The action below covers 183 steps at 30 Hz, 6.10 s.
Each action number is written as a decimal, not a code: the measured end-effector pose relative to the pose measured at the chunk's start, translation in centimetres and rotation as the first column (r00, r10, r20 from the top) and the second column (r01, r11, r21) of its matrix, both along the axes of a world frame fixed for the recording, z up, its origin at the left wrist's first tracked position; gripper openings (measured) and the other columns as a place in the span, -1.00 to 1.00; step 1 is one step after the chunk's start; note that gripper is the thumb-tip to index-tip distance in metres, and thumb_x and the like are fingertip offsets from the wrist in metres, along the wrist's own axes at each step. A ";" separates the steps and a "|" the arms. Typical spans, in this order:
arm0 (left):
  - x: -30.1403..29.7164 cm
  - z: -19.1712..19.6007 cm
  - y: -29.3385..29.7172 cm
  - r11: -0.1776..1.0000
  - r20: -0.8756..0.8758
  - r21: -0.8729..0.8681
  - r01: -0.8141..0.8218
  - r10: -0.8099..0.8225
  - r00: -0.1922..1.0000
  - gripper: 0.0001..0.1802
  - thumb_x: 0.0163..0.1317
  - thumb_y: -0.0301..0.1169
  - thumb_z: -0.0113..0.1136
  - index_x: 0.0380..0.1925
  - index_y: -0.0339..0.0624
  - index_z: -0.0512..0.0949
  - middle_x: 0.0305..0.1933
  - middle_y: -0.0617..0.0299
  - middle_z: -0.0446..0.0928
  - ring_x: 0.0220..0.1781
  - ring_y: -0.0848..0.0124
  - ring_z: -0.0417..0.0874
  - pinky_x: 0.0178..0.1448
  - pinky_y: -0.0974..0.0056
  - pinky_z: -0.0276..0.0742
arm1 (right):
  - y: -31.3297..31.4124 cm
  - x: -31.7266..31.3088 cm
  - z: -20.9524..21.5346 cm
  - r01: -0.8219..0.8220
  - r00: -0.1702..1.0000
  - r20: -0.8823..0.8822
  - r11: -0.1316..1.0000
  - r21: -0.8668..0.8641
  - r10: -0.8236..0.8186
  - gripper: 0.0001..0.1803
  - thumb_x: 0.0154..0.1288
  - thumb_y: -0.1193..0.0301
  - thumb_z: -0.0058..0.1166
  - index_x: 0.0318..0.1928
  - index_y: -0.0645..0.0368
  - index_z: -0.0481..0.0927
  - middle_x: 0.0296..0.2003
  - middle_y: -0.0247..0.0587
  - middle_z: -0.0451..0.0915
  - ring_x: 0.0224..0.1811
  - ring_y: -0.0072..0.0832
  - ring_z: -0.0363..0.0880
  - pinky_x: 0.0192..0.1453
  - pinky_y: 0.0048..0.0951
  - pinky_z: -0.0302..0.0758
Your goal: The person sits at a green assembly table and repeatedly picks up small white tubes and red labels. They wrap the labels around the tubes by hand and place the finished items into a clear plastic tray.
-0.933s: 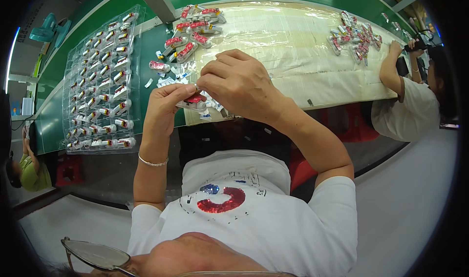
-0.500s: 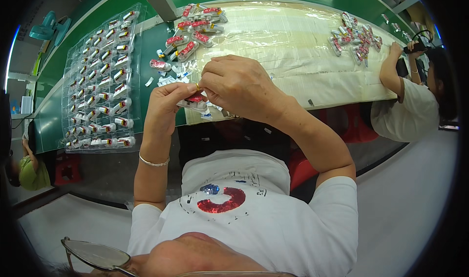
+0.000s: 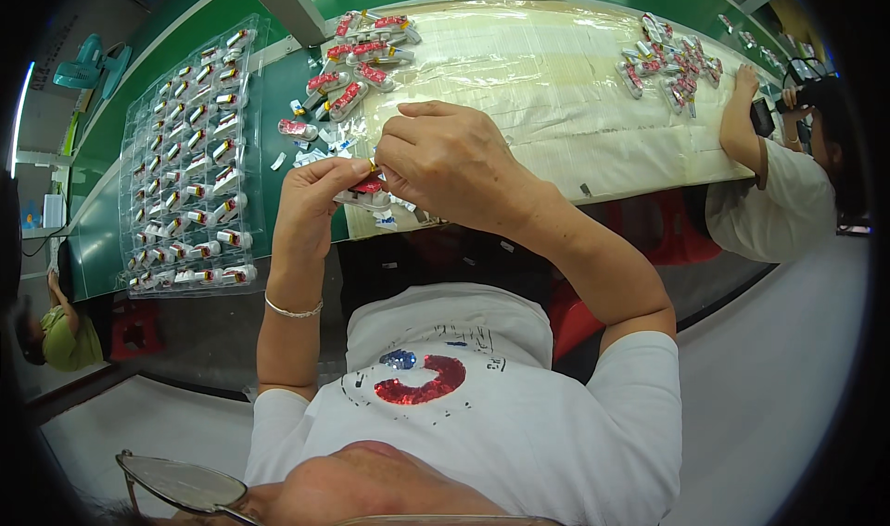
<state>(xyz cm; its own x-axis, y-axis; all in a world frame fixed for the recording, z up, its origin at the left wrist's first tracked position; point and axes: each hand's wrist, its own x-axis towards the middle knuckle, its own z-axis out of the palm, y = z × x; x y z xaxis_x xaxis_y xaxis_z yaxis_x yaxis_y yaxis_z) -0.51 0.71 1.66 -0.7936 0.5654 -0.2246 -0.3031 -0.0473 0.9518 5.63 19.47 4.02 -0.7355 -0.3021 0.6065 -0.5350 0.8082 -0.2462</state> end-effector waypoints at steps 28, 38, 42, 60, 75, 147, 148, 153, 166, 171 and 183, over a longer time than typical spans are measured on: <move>0.1 -1.6 0.5 0.949 0.176 0.313 0.034 -0.094 0.980 -0.79 0.28 -0.42 0.19 -0.17 -0.35 0.61 -0.31 0.03 0.68 -0.27 0.40 0.72 -0.14 0.38 0.61 | 1.0 0.8 -2.8 0.215 0.790 0.330 0.271 -0.938 0.517 -0.76 0.26 0.47 0.24 -0.07 0.28 0.65 -0.11 -0.27 0.60 -0.08 -0.59 0.57 0.03 -0.55 0.50; 0.5 -1.9 0.6 0.853 0.322 0.521 -0.012 -0.184 0.929 -0.61 0.29 -0.40 0.18 0.07 -0.32 0.38 -0.06 0.12 0.55 -0.20 0.41 0.68 -0.03 0.30 0.66 | -0.4 0.5 -2.4 0.092 0.881 0.270 0.419 -0.903 0.389 -0.73 0.28 0.41 0.24 -0.07 0.30 0.59 -0.23 -0.28 0.65 -0.18 -0.61 0.58 -0.01 -0.55 0.51; 1.8 -1.0 1.4 0.820 0.249 0.567 -0.070 -0.090 0.964 -0.42 0.25 -0.46 0.21 0.23 -0.33 0.26 0.14 0.10 0.43 -0.08 0.41 0.65 0.07 0.32 0.62 | -0.8 0.6 -2.7 0.117 0.883 0.224 0.270 -0.956 0.412 -0.72 0.32 0.42 0.20 -0.04 0.32 0.54 -0.18 -0.28 0.62 -0.15 -0.61 0.57 0.03 -0.55 0.51; 3.3 -2.0 1.4 0.902 -0.021 0.351 -0.251 0.276 0.961 -0.64 0.25 -0.63 0.19 0.07 -0.38 0.50 0.03 0.11 0.57 0.04 0.48 0.58 0.10 0.40 0.53 | -1.1 1.4 -1.3 0.153 0.874 0.280 0.322 -0.934 0.397 -0.75 0.30 0.51 0.19 -0.04 0.34 0.57 -0.14 -0.23 0.64 -0.10 -0.58 0.63 0.06 -0.53 0.56; 3.4 -1.2 1.0 0.904 -0.244 0.358 -0.234 0.333 0.911 -0.64 0.28 -0.62 0.19 0.08 -0.41 0.45 -0.01 0.07 0.60 0.00 0.48 0.63 0.12 0.40 0.56 | -1.3 1.2 0.5 0.052 0.998 0.048 0.956 -0.289 -0.039 -0.67 0.12 0.54 0.24 -0.05 0.16 0.64 -0.29 -0.19 0.60 -0.25 -0.28 0.61 -0.26 -0.37 0.57; 3.3 -1.2 0.5 0.887 -0.433 0.424 -0.182 0.375 0.820 -0.73 0.19 -0.69 0.22 -0.08 -0.40 0.55 0.08 -0.15 0.56 0.10 0.22 0.63 0.17 0.26 0.60 | -2.3 0.9 -2.3 0.183 0.843 0.286 0.257 -0.949 0.456 -0.59 0.13 0.53 0.34 0.04 0.25 0.62 -0.12 -0.26 0.58 -0.01 -0.53 0.60 0.12 -0.54 0.57; 3.1 -1.2 0.5 0.882 -0.345 0.412 -0.229 0.383 0.857 -0.75 0.21 -0.66 0.21 -0.09 -0.39 0.55 0.09 -0.13 0.56 0.08 0.26 0.64 0.16 0.27 0.60 | -2.3 0.5 -2.2 0.250 0.811 0.347 0.258 -0.933 0.472 -0.61 0.16 0.50 0.32 0.03 0.25 0.62 -0.12 -0.25 0.59 -0.01 -0.54 0.59 0.09 -0.54 0.57; 2.3 -1.0 0.3 0.844 -0.002 0.416 -0.340 0.374 0.927 -0.82 0.33 -0.52 0.15 -0.09 -0.33 0.54 0.05 -0.07 0.59 0.01 0.35 0.67 0.11 0.32 0.65 | -2.0 -0.3 -2.4 0.342 0.730 0.355 0.138 -0.930 0.584 -0.65 0.37 0.46 0.11 0.12 0.31 0.55 0.01 -0.19 0.60 0.00 -0.56 0.57 0.16 -0.51 0.51; 1.9 -1.1 -0.2 0.806 0.293 0.466 -0.365 0.248 0.923 -0.79 0.36 -0.44 0.12 -0.06 -0.31 0.51 0.02 -0.09 0.60 -0.01 0.30 0.69 0.10 0.31 0.68 | -1.5 0.2 -2.5 0.356 0.721 0.380 0.162 -0.921 0.579 -0.66 0.35 0.45 0.13 0.10 0.30 0.56 -0.05 -0.18 0.63 0.00 -0.54 0.59 0.17 -0.47 0.52; 2.1 -1.0 -0.1 0.835 0.230 0.432 -0.342 0.265 0.936 -0.77 0.39 -0.43 0.08 -0.04 -0.32 0.51 0.03 -0.08 0.59 0.01 0.31 0.68 0.12 0.31 0.67 | -1.5 0.2 -1.9 0.366 0.724 0.432 0.231 -0.901 0.538 -0.64 0.32 0.41 0.19 0.09 0.29 0.58 -0.07 -0.19 0.64 -0.02 -0.54 0.60 0.13 -0.51 0.52; 2.0 -0.2 -0.4 0.940 0.037 0.283 -0.194 0.191 0.981 -0.66 0.44 -0.34 0.02 0.06 -0.38 0.50 0.00 0.04 0.60 -0.04 0.40 0.67 0.05 0.35 0.65 | -1.5 0.0 -3.0 0.466 0.712 0.449 0.115 -0.877 0.540 -0.61 0.28 0.31 0.26 0.00 0.34 0.60 -0.20 -0.17 0.66 -0.13 -0.51 0.64 0.01 -0.50 0.58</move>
<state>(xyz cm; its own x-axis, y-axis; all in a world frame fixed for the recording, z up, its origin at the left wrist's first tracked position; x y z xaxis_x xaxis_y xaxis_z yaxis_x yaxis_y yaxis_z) 1.51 0.31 1.49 -0.8923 0.4435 -0.0846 -0.2695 -0.3729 0.8879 5.62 18.00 0.99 -0.9830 0.0737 -0.1679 0.1248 -0.4015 -0.9073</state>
